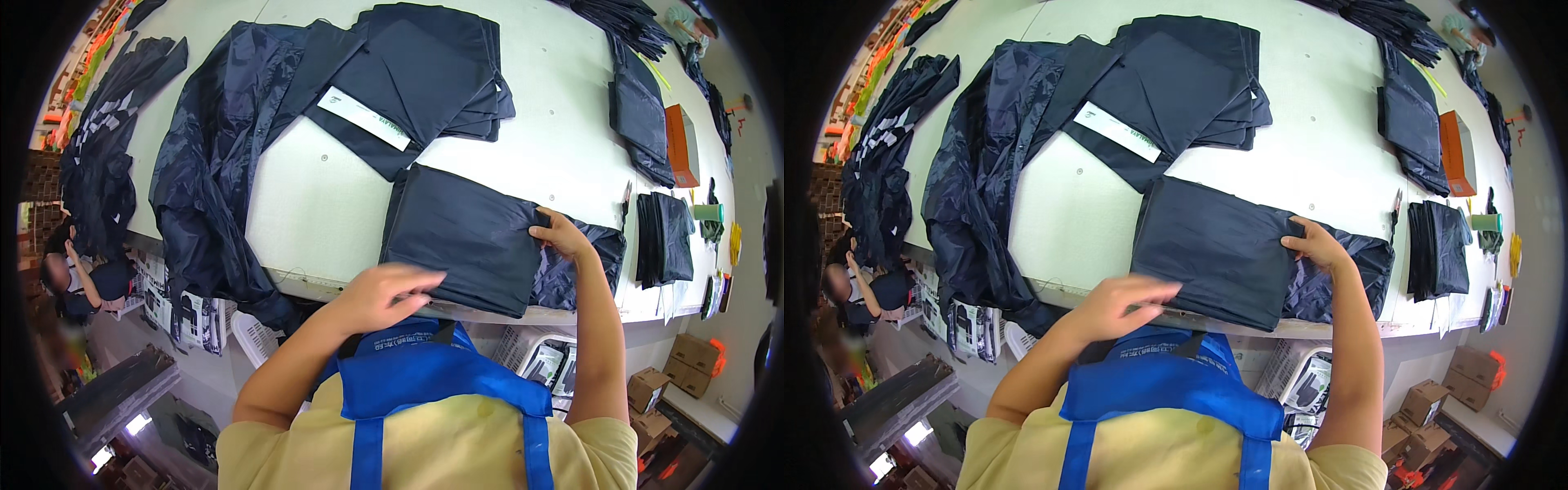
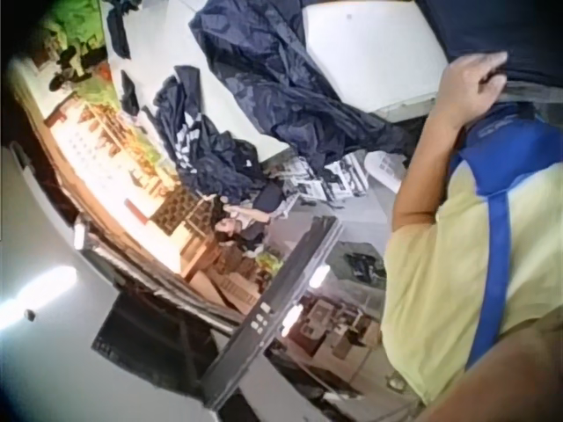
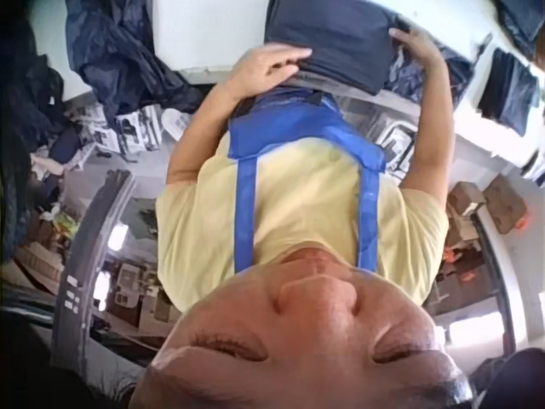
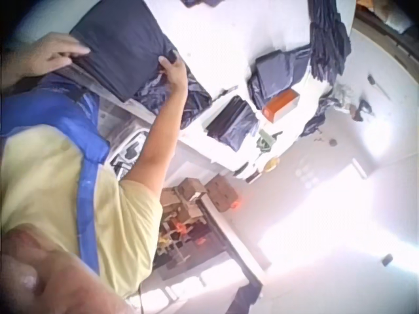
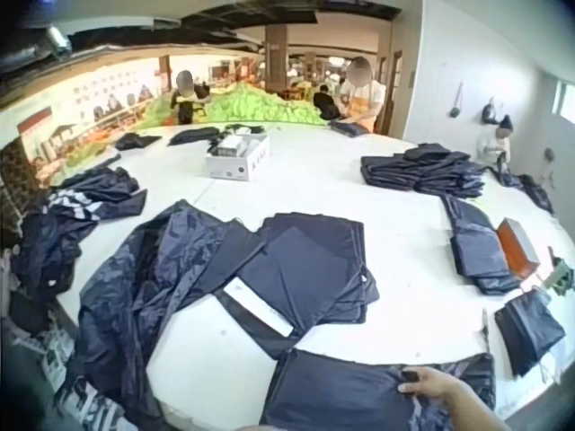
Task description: The person folds a dark-colored jacket on a white table. They smooth the fabric, fold the sleeves inward, fold the body in half, and then fold it again into a compact rectangle. The folded jacket is placed on a stack of similar items.
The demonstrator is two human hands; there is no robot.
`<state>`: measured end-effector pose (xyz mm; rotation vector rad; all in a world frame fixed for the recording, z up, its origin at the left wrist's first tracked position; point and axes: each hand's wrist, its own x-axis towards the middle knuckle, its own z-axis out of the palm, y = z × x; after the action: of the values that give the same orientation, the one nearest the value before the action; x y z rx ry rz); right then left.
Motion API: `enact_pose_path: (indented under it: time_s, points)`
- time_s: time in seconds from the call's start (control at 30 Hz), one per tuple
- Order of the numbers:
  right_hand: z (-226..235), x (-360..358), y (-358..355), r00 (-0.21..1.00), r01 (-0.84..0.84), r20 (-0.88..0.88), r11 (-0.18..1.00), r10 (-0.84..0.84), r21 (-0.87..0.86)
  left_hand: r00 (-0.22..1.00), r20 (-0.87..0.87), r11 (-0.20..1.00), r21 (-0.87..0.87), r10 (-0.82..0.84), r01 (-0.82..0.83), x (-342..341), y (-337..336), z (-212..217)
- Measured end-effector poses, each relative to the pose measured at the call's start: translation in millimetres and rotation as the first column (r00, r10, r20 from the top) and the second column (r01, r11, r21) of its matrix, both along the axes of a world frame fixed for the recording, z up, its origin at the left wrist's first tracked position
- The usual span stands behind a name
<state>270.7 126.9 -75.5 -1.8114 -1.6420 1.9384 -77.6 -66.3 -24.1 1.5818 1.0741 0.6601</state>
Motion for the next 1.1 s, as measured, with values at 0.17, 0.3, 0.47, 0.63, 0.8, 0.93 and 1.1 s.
enact_pose_path:
  time_s: [0.17,0.3,0.47,0.63,0.8,0.93,1.1]
  points:
    - [0.2,-2.4,-1.4,0.997,-0.014,0.075,0.964,-0.006,0.265,0.761,-0.610,0.898,0.432,0.221,0.086,59.9,45.1,-69.6]
    - [-24.1,88.6,-6.6,0.792,-0.032,0.320,0.488,-0.520,0.872,0.726,-0.657,0.907,0.406,0.204,0.112,59.8,41.1,-75.1]
    - [-48.2,243.8,-53.5,0.546,0.267,0.589,0.790,-0.596,0.551,0.742,-0.670,0.867,0.378,0.013,0.326,86.0,61.0,-40.1]
    - [37.5,212.7,-35.6,0.695,0.713,0.074,0.699,-0.715,0.059,0.486,-0.789,0.531,0.245,-0.377,0.811,151.2,121.1,-41.8]
    - [134.4,195.9,0.3,0.861,0.508,-0.154,0.809,-0.484,0.296,0.440,-0.832,0.611,0.161,-0.338,0.775,197.5,143.5,-60.8]
    - [221.7,63.7,4.6,0.938,-0.051,0.284,0.733,-0.198,0.678,0.641,-0.759,0.824,0.287,-0.117,0.489,254.7,194.9,-72.4]
    - [146.4,-27.9,-95.3,0.873,-0.456,0.484,0.463,0.065,0.760,0.989,0.118,0.983,0.171,-0.085,0.064,181.4,201.7,-63.8]
